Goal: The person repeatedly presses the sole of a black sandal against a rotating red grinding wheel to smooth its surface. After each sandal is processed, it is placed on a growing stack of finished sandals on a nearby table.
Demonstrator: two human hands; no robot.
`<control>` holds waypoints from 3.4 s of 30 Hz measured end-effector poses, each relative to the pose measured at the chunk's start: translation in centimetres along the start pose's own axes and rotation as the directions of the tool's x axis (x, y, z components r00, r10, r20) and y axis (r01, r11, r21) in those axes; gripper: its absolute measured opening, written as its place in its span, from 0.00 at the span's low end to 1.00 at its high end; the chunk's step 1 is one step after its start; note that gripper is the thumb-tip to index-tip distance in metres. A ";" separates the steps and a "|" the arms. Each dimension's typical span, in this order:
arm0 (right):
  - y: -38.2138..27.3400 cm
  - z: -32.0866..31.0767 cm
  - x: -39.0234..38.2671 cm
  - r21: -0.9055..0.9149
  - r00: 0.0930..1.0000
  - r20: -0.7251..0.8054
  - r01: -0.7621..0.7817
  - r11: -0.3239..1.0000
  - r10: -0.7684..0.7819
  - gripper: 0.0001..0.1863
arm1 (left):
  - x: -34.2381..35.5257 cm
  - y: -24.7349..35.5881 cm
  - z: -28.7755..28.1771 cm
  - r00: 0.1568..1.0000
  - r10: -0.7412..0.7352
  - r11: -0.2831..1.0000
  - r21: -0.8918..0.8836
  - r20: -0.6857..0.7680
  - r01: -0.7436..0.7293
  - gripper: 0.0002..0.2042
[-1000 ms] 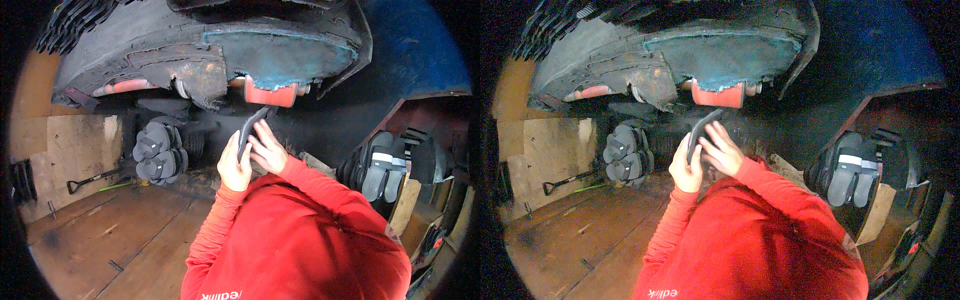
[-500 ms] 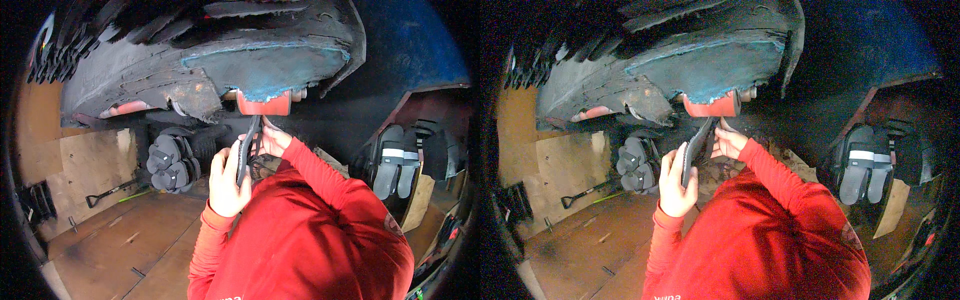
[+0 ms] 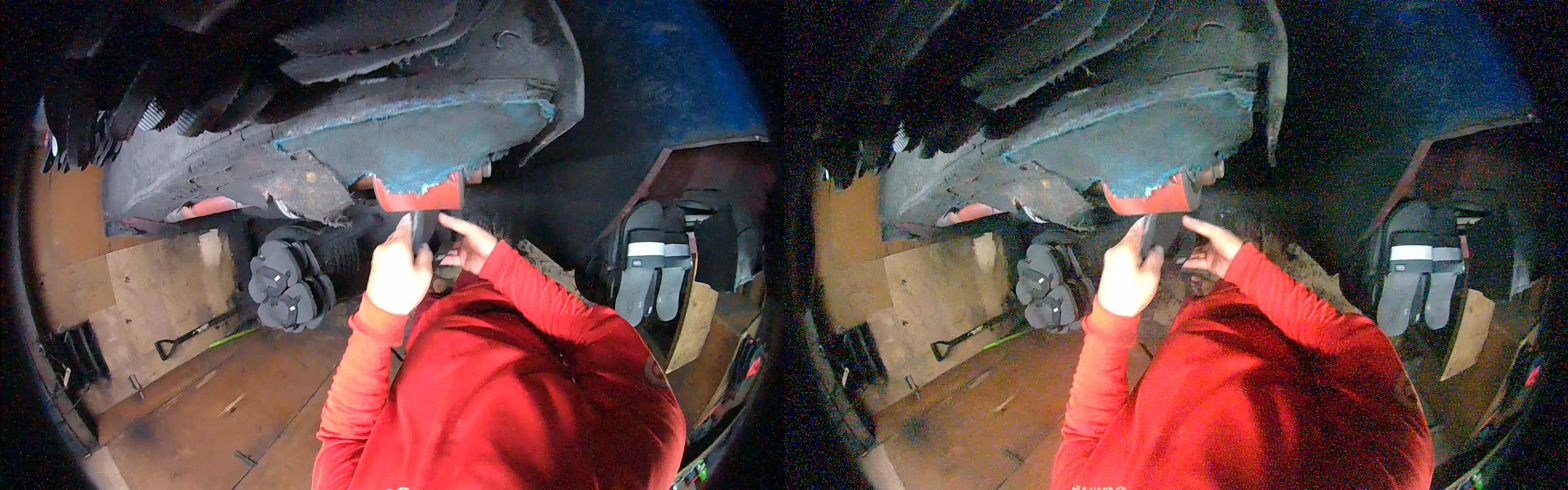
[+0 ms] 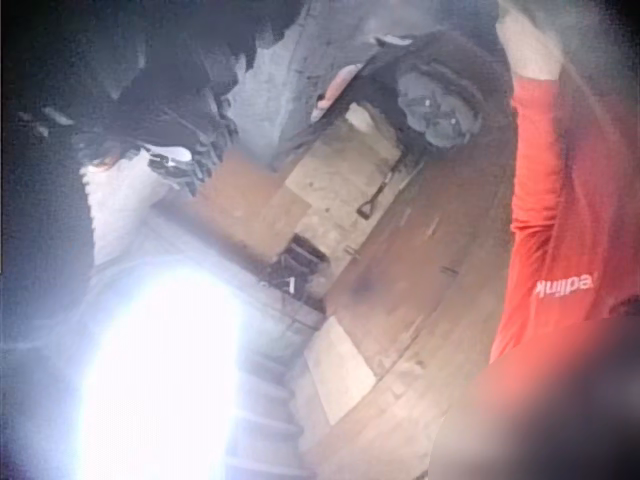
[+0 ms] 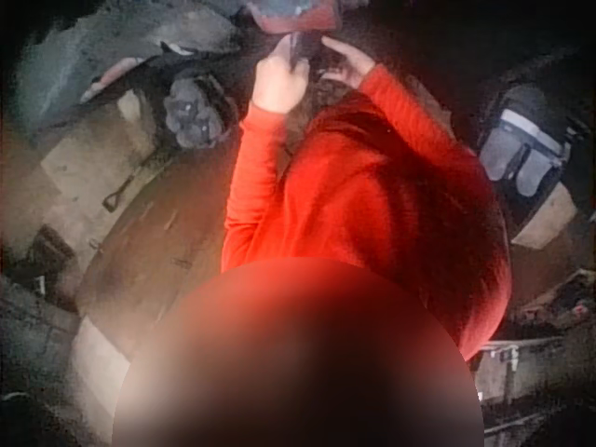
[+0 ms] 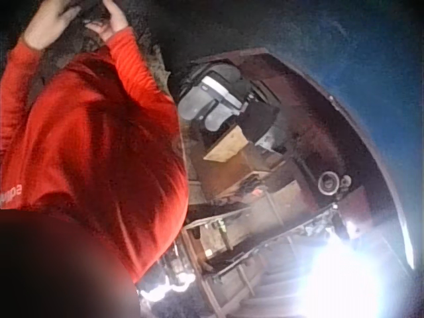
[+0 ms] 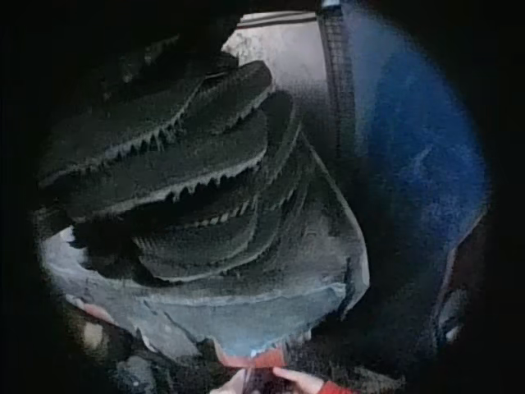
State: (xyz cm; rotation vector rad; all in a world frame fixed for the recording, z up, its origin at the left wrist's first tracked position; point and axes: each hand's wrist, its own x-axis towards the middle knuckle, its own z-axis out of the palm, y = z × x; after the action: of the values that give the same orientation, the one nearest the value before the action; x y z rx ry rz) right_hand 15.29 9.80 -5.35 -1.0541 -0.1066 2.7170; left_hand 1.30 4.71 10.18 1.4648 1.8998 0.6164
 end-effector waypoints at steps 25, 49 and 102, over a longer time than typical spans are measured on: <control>1.1 5.3 -4.3 0.027 0.965 0.155 0.208 0.978 -0.210 0.50 | -11.2 3.5 -4.4 0.991 -0.019 0.998 -0.062 -0.130 0.011 0.29; 0.9 4.9 -6.1 -0.429 0.957 0.176 0.286 0.856 -0.232 0.57 | -17.5 -2.6 0.6 0.986 0.017 0.980 -0.194 -0.165 -0.049 0.34; 2.8 1.4 -2.4 -0.884 0.666 0.446 0.433 -0.176 -0.598 0.40 | 0.8 -4.7 6.7 0.905 -0.225 0.888 -0.459 -0.360 0.038 0.16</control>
State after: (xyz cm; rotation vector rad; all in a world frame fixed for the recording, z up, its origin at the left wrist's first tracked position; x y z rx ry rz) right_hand 15.58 6.48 -3.15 -0.9617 -2.1222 1.3868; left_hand 3.02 4.09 2.15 0.9488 1.9645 1.2728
